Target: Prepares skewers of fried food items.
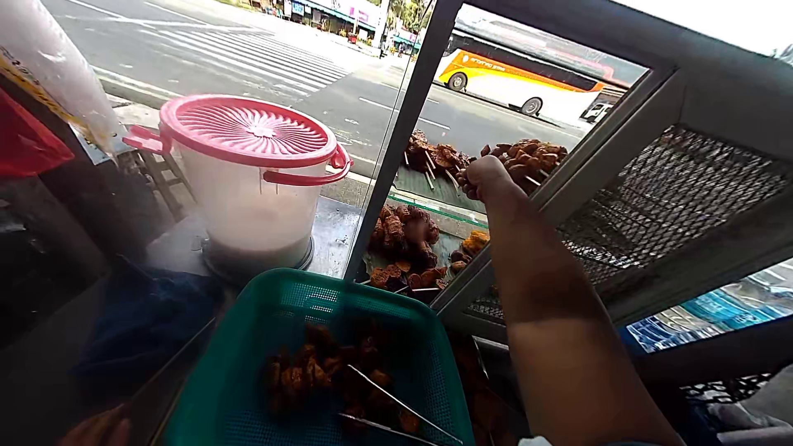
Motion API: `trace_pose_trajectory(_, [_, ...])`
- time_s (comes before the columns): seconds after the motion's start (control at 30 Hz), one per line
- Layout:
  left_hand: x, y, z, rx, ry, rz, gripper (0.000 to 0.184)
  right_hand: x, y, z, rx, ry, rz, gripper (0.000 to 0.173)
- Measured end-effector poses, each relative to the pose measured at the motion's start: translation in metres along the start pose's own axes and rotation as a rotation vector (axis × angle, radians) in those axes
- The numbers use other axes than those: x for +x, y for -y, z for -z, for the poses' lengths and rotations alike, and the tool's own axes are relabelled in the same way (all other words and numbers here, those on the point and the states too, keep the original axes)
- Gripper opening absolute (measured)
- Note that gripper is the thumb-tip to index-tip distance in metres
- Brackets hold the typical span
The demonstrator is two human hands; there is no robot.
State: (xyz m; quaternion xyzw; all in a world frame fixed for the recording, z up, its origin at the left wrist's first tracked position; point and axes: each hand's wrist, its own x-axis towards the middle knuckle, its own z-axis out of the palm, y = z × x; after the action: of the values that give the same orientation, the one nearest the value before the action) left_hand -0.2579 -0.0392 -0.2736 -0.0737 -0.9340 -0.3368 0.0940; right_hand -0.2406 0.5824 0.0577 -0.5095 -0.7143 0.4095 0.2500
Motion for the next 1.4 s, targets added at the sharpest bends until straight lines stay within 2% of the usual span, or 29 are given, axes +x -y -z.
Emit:
trace_pose_trajectory(0.07, [0.0,0.002,-0.001,-0.009,-0.004,-0.003,0.034,-0.004,-0.002,-0.003,-0.155,-0.018,0.022,0.016])
trace_pose_trajectory(0.13, [-0.002,0.0,0.001,-0.016,0.008,-0.001,0.035,-0.011,-0.003,-0.005,-0.317,-0.042,0.084,0.022])
trace_pose_trajectory(0.2, [-0.004,-0.003,0.003,-0.005,0.002,-0.005,0.034,-0.027,-0.004,-0.003,-0.497,-0.092,0.185,0.036])
trace_pose_trajectory(0.27, [-0.003,-0.001,0.0,0.013,0.0,-0.015,0.034,-0.053,-0.006,-0.001,-0.628,-0.166,0.34,0.045])
trace_pose_trajectory(0.33, [0.0,0.004,-0.003,0.035,0.028,-0.011,0.036,-0.078,-0.022,0.0,-0.611,-0.217,0.562,0.043])
trace_pose_trajectory(0.37, [0.0,0.007,-0.005,0.049,0.034,-0.008,0.036,-0.097,-0.037,0.0,-0.581,-0.184,0.689,0.042])
trace_pose_trajectory(0.43, [0.001,0.011,-0.009,0.077,0.038,-0.002,0.037,-0.153,-0.08,-0.003,-0.581,0.05,0.899,0.04])
trace_pose_trajectory(0.47, [0.002,0.013,-0.011,0.088,0.038,0.005,0.037,-0.187,-0.105,-0.003,-0.632,0.26,0.909,0.04])
trace_pose_trajectory(0.53, [0.004,0.02,-0.019,0.107,0.006,-0.004,0.034,-0.248,-0.154,-0.004,-0.877,0.764,0.75,0.053])
trace_pose_trajectory(0.57, [0.005,0.024,-0.024,0.119,-0.014,-0.027,0.032,-0.27,-0.18,-0.007,-0.969,0.941,0.679,0.062])
trace_pose_trajectory(0.63, [0.007,0.027,-0.026,0.145,-0.01,-0.074,0.028,-0.296,-0.23,-0.012,-1.07,1.09,0.568,0.073])
trace_pose_trajectory(0.7, [0.006,0.016,-0.015,0.177,0.077,-0.079,0.029,-0.307,-0.261,-0.015,-1.094,1.065,0.512,0.07])
trace_pose_trajectory(0.8, [0.009,0.001,-0.004,0.269,0.177,-0.071,0.03,-0.313,-0.272,-0.013,-1.085,0.962,0.516,0.056])
trace_pose_trajectory(0.87, [0.009,-0.009,0.008,0.315,0.244,-0.063,0.029,-0.316,-0.273,-0.014,-1.104,0.917,0.517,0.063])
trace_pose_trajectory(0.97, [0.01,-0.027,0.026,0.32,0.348,-0.029,0.03,-0.315,-0.275,-0.016,-1.152,0.798,0.559,0.061])
trace_pose_trajectory(1.13, [0.019,-0.026,0.046,0.335,0.428,-0.037,0.032,-0.314,-0.273,-0.013,-1.18,0.714,0.555,0.057])
trace_pose_trajectory(1.3, [0.02,-0.03,0.076,0.448,0.506,-0.041,0.036,-0.307,-0.249,0.008,-1.053,0.715,0.38,0.058])
trace_pose_trajectory(1.4, [0.019,-0.004,0.094,0.467,0.468,-0.126,0.034,-0.288,-0.261,0.019,-0.866,0.654,0.479,0.057])
